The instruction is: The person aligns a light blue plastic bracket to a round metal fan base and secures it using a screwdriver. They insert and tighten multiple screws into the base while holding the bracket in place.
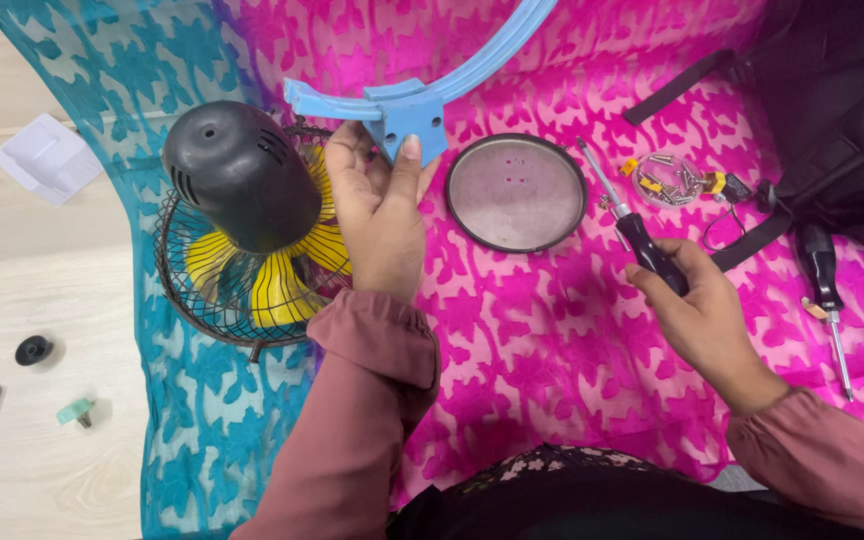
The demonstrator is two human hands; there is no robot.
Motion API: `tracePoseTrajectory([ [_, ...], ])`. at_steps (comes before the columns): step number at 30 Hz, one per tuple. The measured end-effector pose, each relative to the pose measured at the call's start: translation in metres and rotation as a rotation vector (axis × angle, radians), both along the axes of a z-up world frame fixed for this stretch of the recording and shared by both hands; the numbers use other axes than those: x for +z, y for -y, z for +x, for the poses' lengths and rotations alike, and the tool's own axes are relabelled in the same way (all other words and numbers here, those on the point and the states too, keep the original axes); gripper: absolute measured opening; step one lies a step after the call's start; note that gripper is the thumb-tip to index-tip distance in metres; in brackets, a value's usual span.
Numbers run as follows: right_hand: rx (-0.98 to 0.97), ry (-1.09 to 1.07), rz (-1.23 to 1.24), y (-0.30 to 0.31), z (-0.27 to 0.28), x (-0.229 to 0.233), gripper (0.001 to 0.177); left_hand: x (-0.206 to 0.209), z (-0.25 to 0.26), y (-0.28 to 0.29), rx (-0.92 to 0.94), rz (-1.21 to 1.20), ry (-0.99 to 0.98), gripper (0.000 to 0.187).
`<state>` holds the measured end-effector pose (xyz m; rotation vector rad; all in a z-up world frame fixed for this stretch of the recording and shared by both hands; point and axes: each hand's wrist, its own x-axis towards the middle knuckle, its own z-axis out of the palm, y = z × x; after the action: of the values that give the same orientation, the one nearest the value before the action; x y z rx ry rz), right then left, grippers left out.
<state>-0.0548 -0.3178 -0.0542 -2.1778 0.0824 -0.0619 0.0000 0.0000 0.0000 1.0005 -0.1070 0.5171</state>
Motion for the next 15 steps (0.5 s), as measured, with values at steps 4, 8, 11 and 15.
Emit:
tracePoseTrajectory([
  [4,-0.152,-0.051,-0.299,0.013,0.016,-0.019,0.051,0.000,-0.013,0.013,-0.071,-0.116,-0.089,0.052],
  [8,-0.046,0.203,-0.445,0.026,0.045,-0.050,0.054,-0.001,-0.025,0.019,-0.062,-0.061,-0.112,0.051],
  [11,-0.021,0.181,-0.461,0.033,0.058,-0.071,0.060,-0.005,-0.033,0.018,-0.048,0.001,-0.138,0.050],
  [15,0.001,0.018,-0.634,0.022,0.066,-0.071,0.073,-0.008,-0.037,0.021,-0.061,0.002,-0.180,0.050],
])
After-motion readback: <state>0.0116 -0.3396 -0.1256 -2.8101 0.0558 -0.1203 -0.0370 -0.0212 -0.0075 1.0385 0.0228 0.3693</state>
